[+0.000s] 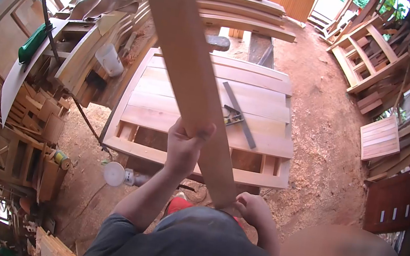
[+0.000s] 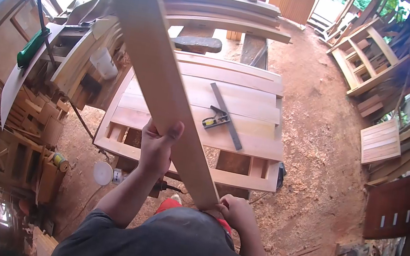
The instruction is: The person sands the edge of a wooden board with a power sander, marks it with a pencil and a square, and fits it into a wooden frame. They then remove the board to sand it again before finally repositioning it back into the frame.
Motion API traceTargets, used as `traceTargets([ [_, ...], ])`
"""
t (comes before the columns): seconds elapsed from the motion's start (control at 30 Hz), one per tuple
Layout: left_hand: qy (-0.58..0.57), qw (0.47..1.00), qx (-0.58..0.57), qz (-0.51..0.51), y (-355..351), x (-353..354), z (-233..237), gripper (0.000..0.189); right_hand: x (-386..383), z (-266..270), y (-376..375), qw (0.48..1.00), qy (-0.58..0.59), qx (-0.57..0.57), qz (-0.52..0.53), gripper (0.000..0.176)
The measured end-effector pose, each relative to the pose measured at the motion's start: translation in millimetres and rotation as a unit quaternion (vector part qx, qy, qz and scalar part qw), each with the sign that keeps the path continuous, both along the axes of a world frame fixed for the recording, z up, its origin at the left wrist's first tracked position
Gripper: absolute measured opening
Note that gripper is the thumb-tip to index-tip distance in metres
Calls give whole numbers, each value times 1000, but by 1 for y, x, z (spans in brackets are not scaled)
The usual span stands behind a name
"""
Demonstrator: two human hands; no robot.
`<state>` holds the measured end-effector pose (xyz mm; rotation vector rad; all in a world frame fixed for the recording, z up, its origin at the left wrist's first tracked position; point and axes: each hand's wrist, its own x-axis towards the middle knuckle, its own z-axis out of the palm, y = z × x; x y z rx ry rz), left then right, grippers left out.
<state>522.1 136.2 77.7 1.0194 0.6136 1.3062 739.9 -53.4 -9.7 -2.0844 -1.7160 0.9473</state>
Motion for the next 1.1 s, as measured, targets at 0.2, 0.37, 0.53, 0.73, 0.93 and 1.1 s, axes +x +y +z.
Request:
traceTargets([
  [0.2,143,971,187,-33,4,38,47,36,51,39,40,906,335,241,-92,46],
  [0.37,225,912,298,-168,-15,73,94,54,77,79,70,806,480,321,-132,46],
  [0.53,323,821,384,-272,-37,106,79,53,84,77,74,686,676,265,-48,56],
  [0.73,411,766,335,-363,-51,122,54,44,81,57,46,685,648,331,40,43],
  [0.93,418,757,330,-380,-52,126,42,37,101,14,50,704,644,299,-7,31],
  [1.1,454,737,351,-358,-46,110,48,35,167,-8,33,611,641,330,-328,28],
])
